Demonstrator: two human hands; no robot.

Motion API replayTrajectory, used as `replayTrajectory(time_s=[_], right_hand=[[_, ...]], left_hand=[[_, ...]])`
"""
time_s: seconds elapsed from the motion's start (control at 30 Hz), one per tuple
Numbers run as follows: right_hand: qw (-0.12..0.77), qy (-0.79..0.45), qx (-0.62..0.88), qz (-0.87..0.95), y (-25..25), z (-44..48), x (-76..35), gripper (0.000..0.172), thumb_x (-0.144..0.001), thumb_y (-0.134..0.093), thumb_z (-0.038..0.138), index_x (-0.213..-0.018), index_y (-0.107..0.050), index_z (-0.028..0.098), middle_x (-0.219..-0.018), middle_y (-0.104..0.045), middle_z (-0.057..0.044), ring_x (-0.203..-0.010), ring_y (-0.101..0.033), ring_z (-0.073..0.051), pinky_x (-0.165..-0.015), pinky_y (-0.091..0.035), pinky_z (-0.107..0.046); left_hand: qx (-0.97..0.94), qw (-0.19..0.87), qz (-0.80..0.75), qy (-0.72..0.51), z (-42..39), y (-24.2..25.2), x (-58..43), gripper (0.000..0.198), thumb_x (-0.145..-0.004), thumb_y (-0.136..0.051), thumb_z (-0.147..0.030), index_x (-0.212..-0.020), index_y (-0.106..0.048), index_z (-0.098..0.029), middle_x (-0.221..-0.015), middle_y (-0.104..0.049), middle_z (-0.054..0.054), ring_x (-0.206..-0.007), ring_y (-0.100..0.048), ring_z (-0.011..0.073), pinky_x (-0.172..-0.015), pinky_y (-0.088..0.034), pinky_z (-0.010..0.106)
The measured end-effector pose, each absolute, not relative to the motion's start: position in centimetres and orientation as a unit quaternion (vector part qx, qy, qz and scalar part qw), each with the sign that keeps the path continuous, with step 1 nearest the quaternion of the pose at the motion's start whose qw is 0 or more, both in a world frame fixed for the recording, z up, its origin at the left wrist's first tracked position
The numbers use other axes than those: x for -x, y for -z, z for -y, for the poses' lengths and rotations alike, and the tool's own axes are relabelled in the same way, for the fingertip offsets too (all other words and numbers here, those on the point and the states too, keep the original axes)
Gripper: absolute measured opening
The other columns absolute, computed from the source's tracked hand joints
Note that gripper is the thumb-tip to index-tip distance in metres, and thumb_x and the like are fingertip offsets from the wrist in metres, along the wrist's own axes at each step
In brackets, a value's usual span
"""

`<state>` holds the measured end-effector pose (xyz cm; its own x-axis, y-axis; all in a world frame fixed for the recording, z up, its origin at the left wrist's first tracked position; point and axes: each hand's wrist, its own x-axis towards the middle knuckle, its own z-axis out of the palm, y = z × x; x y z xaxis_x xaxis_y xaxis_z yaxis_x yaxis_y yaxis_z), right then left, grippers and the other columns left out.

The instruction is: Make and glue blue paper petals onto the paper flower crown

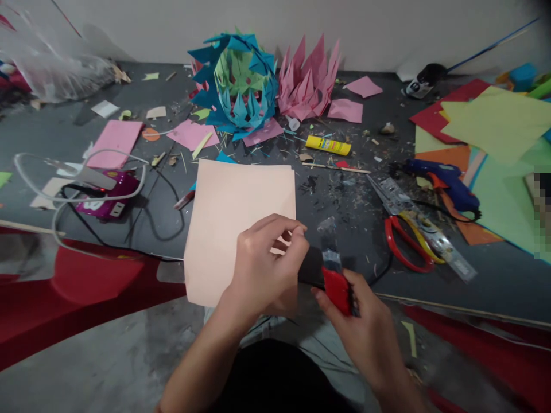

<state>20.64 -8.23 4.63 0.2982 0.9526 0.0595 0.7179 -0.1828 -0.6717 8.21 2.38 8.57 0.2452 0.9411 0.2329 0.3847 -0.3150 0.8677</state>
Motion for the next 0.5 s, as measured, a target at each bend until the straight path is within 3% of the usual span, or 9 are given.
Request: replayTrajectory(time_s=[0.2,0.5], right_hand=[[0.302,-0.171,0.737,0.579,-4.41,8.36,-20.51,0.016,-0.08,-0.055,0.032,-0.092,-0.056,0.021,-0.074,-0.067,0.0,-0.062,-0.064,-0.016,-0.055,-0.048,-0.023],[0.288,-0.145,0.74,0.59,-4.29,8.23,-20.6,0.018,-0.081,-0.053,0.034,-0.092,-0.056,0.02,-0.077,-0.068,-0.002,-0.064,-0.066,-0.017,-0.054,-0.048,-0.024]], left_hand=[[-0.662,0.448,-0.461,-0.386,-2.19,-8.47,-8.43,0.009,-0.077,-0.055,-0.017,-0.074,-0.064,-0.017,-0.07,-0.065,0.0,-0.062,-0.057,0.0075,-0.048,-0.048,0.013],[-0.644,0.452,-0.481,-0.387,-2.16,-8.57,-8.64,0.008,-0.074,-0.054,-0.014,-0.069,-0.061,-0.017,-0.066,-0.062,-0.001,-0.06,-0.056,0.0076,-0.047,-0.047,0.014]])
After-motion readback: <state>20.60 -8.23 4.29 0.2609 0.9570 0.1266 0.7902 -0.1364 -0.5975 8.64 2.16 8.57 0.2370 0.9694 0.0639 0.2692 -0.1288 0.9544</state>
